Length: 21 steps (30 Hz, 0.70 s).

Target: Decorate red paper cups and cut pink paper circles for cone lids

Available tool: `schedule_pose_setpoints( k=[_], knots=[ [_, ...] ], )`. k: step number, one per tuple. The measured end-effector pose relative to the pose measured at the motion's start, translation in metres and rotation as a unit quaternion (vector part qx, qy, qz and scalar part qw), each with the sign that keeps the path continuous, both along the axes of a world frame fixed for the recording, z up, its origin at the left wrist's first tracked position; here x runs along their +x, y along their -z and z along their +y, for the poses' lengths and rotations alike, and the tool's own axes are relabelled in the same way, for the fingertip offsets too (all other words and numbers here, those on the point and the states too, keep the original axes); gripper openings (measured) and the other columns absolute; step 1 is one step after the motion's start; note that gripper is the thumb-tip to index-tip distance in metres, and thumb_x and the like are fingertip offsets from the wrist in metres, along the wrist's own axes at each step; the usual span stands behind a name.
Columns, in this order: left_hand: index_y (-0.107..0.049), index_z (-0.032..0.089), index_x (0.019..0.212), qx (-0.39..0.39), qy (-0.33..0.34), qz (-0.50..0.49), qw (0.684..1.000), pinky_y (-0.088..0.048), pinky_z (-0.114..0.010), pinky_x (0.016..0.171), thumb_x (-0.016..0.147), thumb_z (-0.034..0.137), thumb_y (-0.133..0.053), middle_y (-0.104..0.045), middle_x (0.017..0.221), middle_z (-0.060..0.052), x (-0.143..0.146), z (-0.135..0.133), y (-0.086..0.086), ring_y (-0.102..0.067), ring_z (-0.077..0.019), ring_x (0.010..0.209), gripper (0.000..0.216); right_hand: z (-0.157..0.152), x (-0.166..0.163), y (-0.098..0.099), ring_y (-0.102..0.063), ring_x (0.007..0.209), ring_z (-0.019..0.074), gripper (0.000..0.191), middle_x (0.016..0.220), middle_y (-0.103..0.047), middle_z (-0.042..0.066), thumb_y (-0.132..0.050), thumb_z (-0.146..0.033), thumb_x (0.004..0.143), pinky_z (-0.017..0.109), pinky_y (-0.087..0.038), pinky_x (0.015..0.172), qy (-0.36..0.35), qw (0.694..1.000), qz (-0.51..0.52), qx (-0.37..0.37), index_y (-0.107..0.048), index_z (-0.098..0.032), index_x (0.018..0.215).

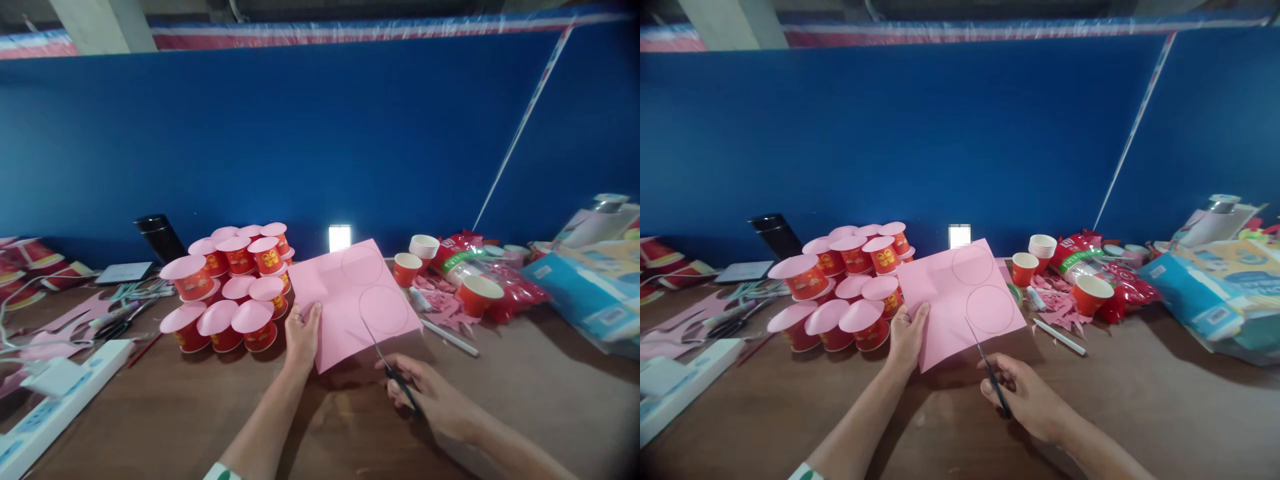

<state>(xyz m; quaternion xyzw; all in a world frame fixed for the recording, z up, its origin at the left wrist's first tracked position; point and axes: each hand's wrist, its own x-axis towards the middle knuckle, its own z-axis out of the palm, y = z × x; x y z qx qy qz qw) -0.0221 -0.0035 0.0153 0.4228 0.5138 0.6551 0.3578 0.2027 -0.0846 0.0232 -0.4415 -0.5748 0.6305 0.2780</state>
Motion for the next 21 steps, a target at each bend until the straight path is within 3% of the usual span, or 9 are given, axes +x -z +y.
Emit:
schedule_pose_setpoints(
  k=[21],
  knots=[
    [-0.063, 0.012, 0.097, -0.001, 0.007, -0.001, 1.0, -0.05, -0.031, 0.079, 0.073, 0.041, -0.067, -0.07, 0.096, -0.011, 0.0002, 0.0017, 0.0041, -0.065, -0.0214, 0.09, 0.037, 0.0017, 0.0, 0.0002, -0.044, 0.062, 0.01, 0.048, 0.069, -0.048, -0.003, -0.062, -0.052, 0.078, 0.023, -0.037, 0.058, 0.012, 1.0, -0.009, 0.025, -0.053, -0.016, 0.108]
  ],
)
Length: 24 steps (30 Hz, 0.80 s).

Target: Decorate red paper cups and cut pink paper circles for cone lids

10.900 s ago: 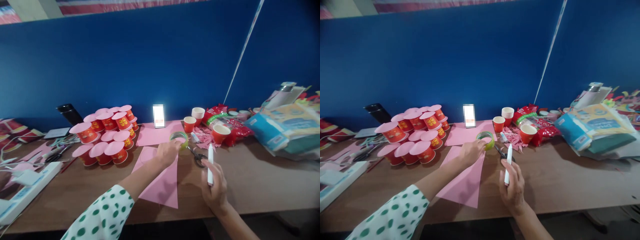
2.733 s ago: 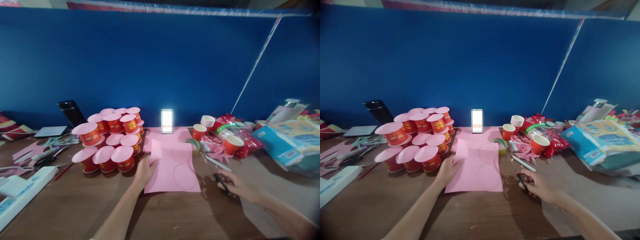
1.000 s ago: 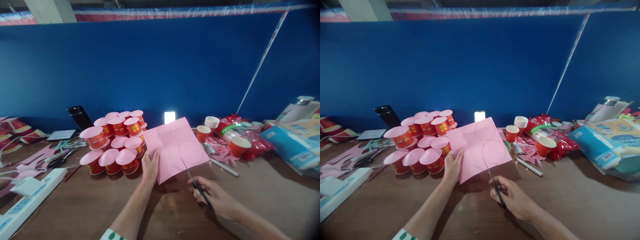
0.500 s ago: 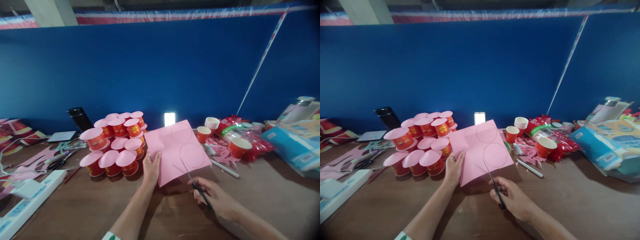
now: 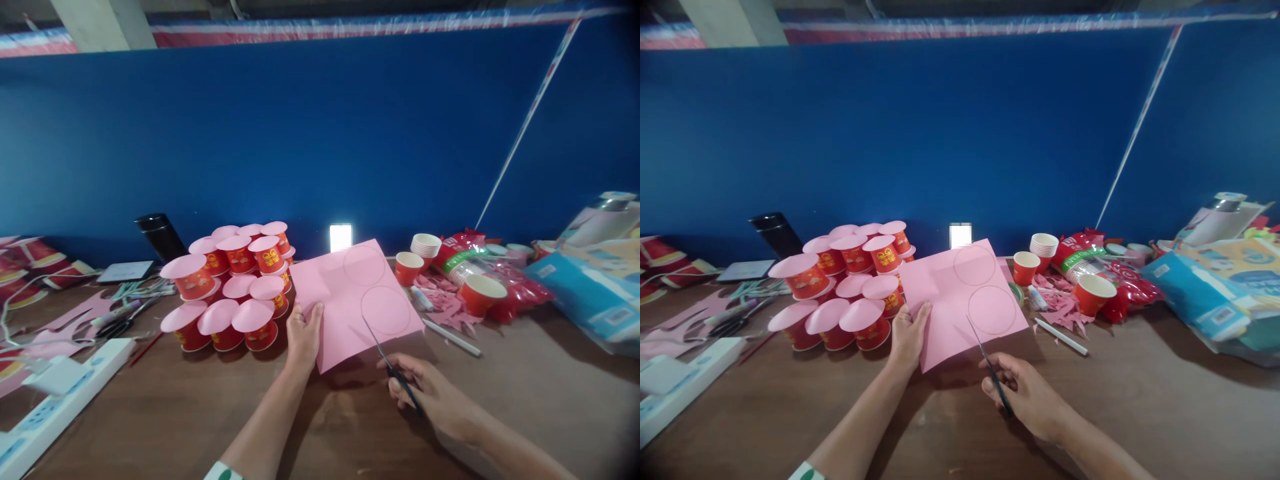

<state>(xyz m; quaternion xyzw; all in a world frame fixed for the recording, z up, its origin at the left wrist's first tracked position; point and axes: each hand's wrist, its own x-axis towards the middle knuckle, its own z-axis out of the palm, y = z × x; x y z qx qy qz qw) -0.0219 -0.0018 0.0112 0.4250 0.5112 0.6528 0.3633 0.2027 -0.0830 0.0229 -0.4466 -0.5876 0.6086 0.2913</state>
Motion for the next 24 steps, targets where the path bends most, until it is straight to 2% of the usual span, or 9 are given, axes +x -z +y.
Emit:
schedule_pose_setpoints(
  k=[12, 20, 24],
  knots=[
    [-0.064, 0.014, 0.09, 0.009, -0.004, -0.008, 1.0, -0.05, -0.029, 0.074, 0.071, 0.04, -0.068, -0.07, 0.089, -0.007, 0.001, 0.0, 0.0, -0.065, -0.0185, 0.08, 0.033, 0.001, -0.001, 0.01, -0.046, 0.056, 0.0086, 0.045, 0.066, -0.049, -0.004, -0.065, -0.05, 0.076, 0.022, -0.036, 0.052, 0.037, 0.999, 0.01, -0.014, -0.055, -0.017, 0.106],
    [-0.062, 0.013, 0.094, -0.001, -0.003, 0.001, 1.0, -0.05, -0.03, 0.074, 0.073, 0.04, -0.066, -0.07, 0.091, -0.009, 0.0, 0.0, -0.001, -0.064, -0.0193, 0.082, 0.035, -0.001, -0.005, 0.003, -0.045, 0.051, 0.0076, 0.042, 0.062, -0.05, -0.004, -0.063, -0.047, 0.077, 0.021, -0.033, 0.048, 0.063, 0.998, -0.021, -0.014, -0.055, -0.016, 0.104],
    [-0.063, 0.013, 0.096, 0.006, 0.002, 0.004, 1.0, -0.05, -0.03, 0.074, 0.075, 0.04, -0.065, -0.07, 0.094, -0.009, 0.001, 0.0, 0.0, -0.065, -0.02, 0.084, 0.035, -0.002, -0.006, 0.005, -0.045, 0.051, 0.007, 0.043, 0.064, -0.052, -0.004, -0.065, -0.045, 0.076, 0.022, -0.033, 0.049, 0.064, 0.998, 0.0, -0.027, -0.054, -0.016, 0.105]
  ],
)
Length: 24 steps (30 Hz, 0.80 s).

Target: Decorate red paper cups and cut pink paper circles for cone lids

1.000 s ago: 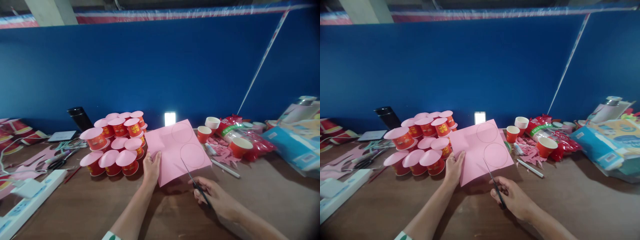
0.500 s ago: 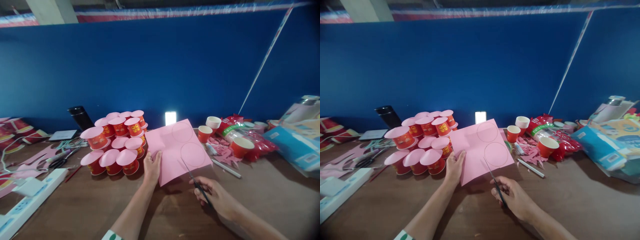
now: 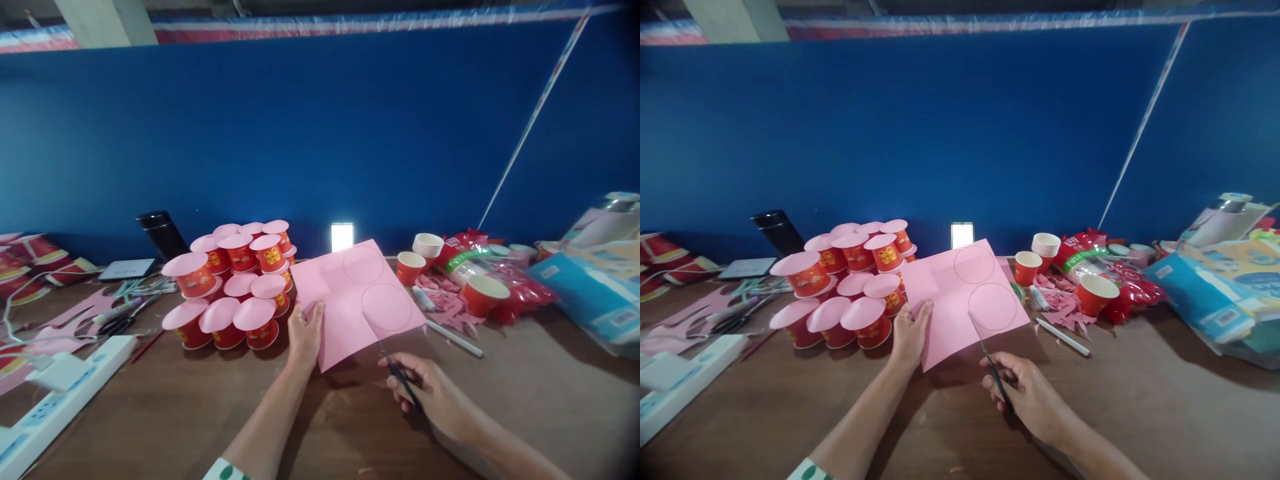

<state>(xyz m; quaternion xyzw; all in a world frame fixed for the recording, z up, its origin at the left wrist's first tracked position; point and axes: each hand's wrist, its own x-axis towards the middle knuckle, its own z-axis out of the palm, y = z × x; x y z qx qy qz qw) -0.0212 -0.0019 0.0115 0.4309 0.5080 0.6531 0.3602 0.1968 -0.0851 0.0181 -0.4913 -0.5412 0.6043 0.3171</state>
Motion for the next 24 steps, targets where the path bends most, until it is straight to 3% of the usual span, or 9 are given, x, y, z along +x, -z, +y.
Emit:
schedule_pose_setpoints(
  k=[10, 14, 19, 24],
  knots=[
    [-0.062, 0.012, 0.092, -0.011, 0.0, 0.031, 0.999, -0.05, -0.029, 0.072, 0.076, 0.04, -0.064, -0.07, 0.089, -0.008, 0.001, 0.0, 0.0, -0.064, -0.0188, 0.079, 0.032, 0.003, 0.002, -0.011, -0.052, 0.052, 0.0092, 0.055, 0.065, -0.056, -0.001, -0.066, -0.058, 0.068, 0.018, -0.028, 0.042, -0.023, 0.998, 0.012, -0.05, -0.054, -0.016, 0.102],
    [-0.062, 0.012, 0.088, -0.024, 0.014, 0.03, 0.999, -0.049, -0.028, 0.068, 0.076, 0.04, -0.064, -0.07, 0.084, -0.007, 0.004, -0.003, 0.001, -0.064, -0.0182, 0.075, 0.03, 0.003, -0.001, -0.012, -0.053, 0.053, 0.0089, 0.05, 0.066, -0.056, -0.002, -0.067, -0.055, 0.068, 0.018, -0.028, 0.043, -0.011, 0.999, 0.01, -0.038, -0.056, -0.017, 0.099],
    [-0.063, 0.012, 0.089, -0.024, 0.015, 0.026, 0.999, -0.049, -0.028, 0.07, 0.075, 0.038, -0.065, -0.07, 0.086, -0.008, 0.009, -0.006, 0.001, -0.064, -0.0182, 0.076, 0.03, 0.003, -0.007, -0.018, -0.05, 0.052, 0.0077, 0.043, 0.064, -0.057, 0.0, -0.066, -0.058, 0.069, 0.017, -0.03, 0.043, -0.001, 1.0, -0.012, -0.014, -0.054, -0.017, 0.074],
    [-0.064, 0.012, 0.085, -0.024, 0.021, 0.027, 0.999, -0.049, -0.028, 0.069, 0.073, 0.038, -0.066, -0.07, 0.081, -0.007, 0.011, -0.006, 0.002, -0.064, -0.0188, 0.075, 0.029, 0.009, -0.007, -0.012, -0.05, 0.052, 0.0081, 0.048, 0.061, -0.056, 0.0, -0.062, -0.064, 0.071, 0.017, -0.031, 0.042, 0.002, 1.0, -0.028, 0.009, -0.054, -0.016, 0.072]
  ],
)
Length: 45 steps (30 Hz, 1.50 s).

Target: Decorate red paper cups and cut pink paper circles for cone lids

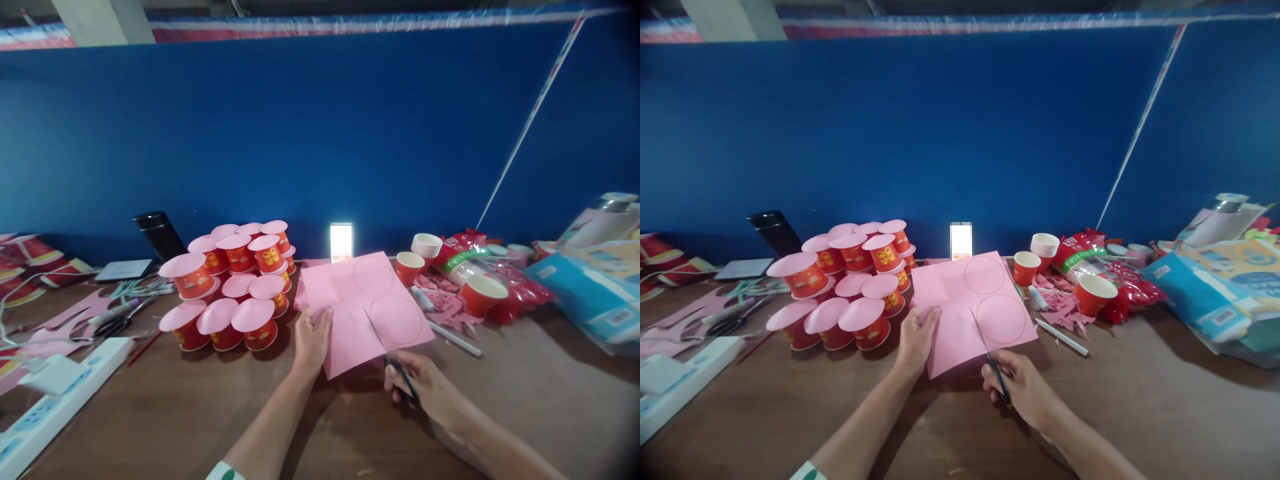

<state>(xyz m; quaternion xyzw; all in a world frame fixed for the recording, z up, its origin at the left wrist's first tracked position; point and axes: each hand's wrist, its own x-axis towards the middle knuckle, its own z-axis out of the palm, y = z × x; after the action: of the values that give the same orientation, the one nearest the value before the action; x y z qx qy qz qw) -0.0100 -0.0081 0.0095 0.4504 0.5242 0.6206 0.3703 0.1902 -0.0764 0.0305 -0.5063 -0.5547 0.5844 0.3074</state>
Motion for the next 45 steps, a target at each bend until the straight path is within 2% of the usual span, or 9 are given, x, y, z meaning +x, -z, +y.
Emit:
schedule_pose_setpoints(
  k=[6, 15, 20, 23, 28, 30, 33, 37, 45],
  knots=[
    [-0.063, 0.012, 0.088, -0.003, 0.004, 0.006, 1.0, -0.049, -0.029, 0.071, 0.075, 0.038, -0.064, -0.07, 0.085, -0.009, 0.001, -0.001, -0.002, -0.064, -0.0199, 0.079, 0.029, 0.004, 0.002, 0.012, -0.049, 0.051, 0.0074, 0.052, 0.064, -0.056, 0.001, -0.059, -0.067, 0.071, 0.017, -0.032, 0.043, 0.001, 1.0, -0.002, 0.015, -0.054, -0.016, 0.073],
    [-0.065, 0.012, 0.087, -0.008, -0.006, -0.009, 1.0, -0.049, -0.028, 0.067, 0.073, 0.038, -0.067, -0.071, 0.082, -0.009, 0.001, -0.001, -0.001, -0.065, -0.0202, 0.076, 0.03, 0.002, 0.001, 0.019, -0.044, 0.045, 0.0062, 0.045, 0.057, -0.05, -0.003, -0.06, -0.062, 0.074, 0.017, -0.032, 0.038, 0.031, 0.999, -0.003, 0.01, -0.053, -0.017, 0.074],
    [-0.065, 0.012, 0.09, -0.017, 0.0, -0.024, 1.0, -0.05, -0.029, 0.069, 0.073, 0.038, -0.067, -0.071, 0.086, -0.01, 0.002, 0.0, 0.002, -0.065, -0.0204, 0.078, 0.031, 0.002, -0.001, 0.015, -0.044, 0.045, 0.0061, 0.043, 0.058, -0.051, -0.004, -0.06, -0.059, 0.075, 0.017, -0.032, 0.038, 0.034, 0.999, -0.017, 0.006, -0.054, -0.017, 0.078],
    [-0.064, 0.012, 0.089, -0.028, 0.002, -0.029, 0.999, -0.05, -0.029, 0.069, 0.074, 0.038, -0.066, -0.071, 0.086, -0.01, 0.001, 0.001, 0.003, -0.065, -0.0198, 0.078, 0.031, -0.001, -0.001, 0.009, -0.049, 0.05, 0.0071, 0.046, 0.063, -0.054, -0.002, -0.061, -0.06, 0.073, 0.016, -0.033, 0.04, 0.006, 1.0, -0.006, -0.023, -0.055, -0.016, 0.085],
    [-0.064, 0.011, 0.091, -0.035, -0.012, -0.042, 0.998, -0.05, -0.029, 0.066, 0.073, 0.039, -0.066, -0.071, 0.085, -0.01, -0.003, 0.003, 0.001, -0.064, -0.0196, 0.075, 0.033, -0.011, 0.028, 0.009, -0.057, 0.059, 0.0101, 0.056, 0.072, -0.06, 0.001, -0.061, -0.058, 0.073, 0.016, -0.034, 0.042, -0.048, 0.993, -0.02, -0.102, -0.054, -0.016, 0.108],
    [-0.065, 0.011, 0.091, -0.032, -0.017, -0.04, 0.999, -0.05, -0.029, 0.067, 0.073, 0.039, -0.066, -0.071, 0.086, -0.01, -0.004, 0.003, 0.0, -0.064, -0.02, 0.076, 0.034, -0.014, 0.046, 0.007, -0.057, 0.057, 0.0097, 0.055, 0.07, -0.06, 0.001, -0.062, -0.056, 0.072, 0.015, -0.03, 0.041, -0.072, 0.987, -0.019, -0.146, -0.055, -0.016, 0.11],
    [-0.065, 0.011, 0.088, -0.028, -0.026, -0.024, 0.999, -0.049, -0.028, 0.067, 0.073, 0.04, -0.066, -0.071, 0.084, -0.009, -0.003, 0.003, 0.001, -0.064, -0.0199, 0.077, 0.032, -0.014, 0.061, -0.006, -0.057, 0.056, 0.0114, 0.056, 0.07, -0.06, 0.002, -0.063, -0.056, 0.071, 0.018, -0.032, 0.043, -0.06, 0.99, -0.002, -0.13, -0.057, -0.017, 0.11],
    [-0.065, 0.011, 0.09, -0.024, -0.026, 0.001, 0.999, -0.049, -0.029, 0.068, 0.074, 0.04, -0.065, -0.071, 0.085, -0.01, -0.002, 0.002, 0.004, -0.065, -0.0205, 0.077, 0.033, -0.007, 0.05, -0.024, -0.057, 0.061, 0.0114, 0.057, 0.071, -0.059, 0.001, -0.062, -0.061, 0.072, 0.019, -0.035, 0.046, 0.002, 0.998, 0.007, -0.057, -0.057, -0.019, 0.109],
    [-0.066, 0.011, 0.089, -0.011, -0.031, 0.035, 0.999, -0.049, -0.03, 0.07, 0.073, 0.038, -0.066, -0.071, 0.085, -0.01, -0.001, -0.003, -0.004, -0.065, -0.0211, 0.078, 0.031, 0.01, 0.019, -0.01, -0.055, 0.056, 0.0073, 0.047, 0.069, -0.06, -0.001, -0.058, -0.062, 0.076, 0.015, -0.032, 0.043, -0.062, 0.995, 0.023, -0.078, -0.053, -0.016, 0.087]
  ],
)
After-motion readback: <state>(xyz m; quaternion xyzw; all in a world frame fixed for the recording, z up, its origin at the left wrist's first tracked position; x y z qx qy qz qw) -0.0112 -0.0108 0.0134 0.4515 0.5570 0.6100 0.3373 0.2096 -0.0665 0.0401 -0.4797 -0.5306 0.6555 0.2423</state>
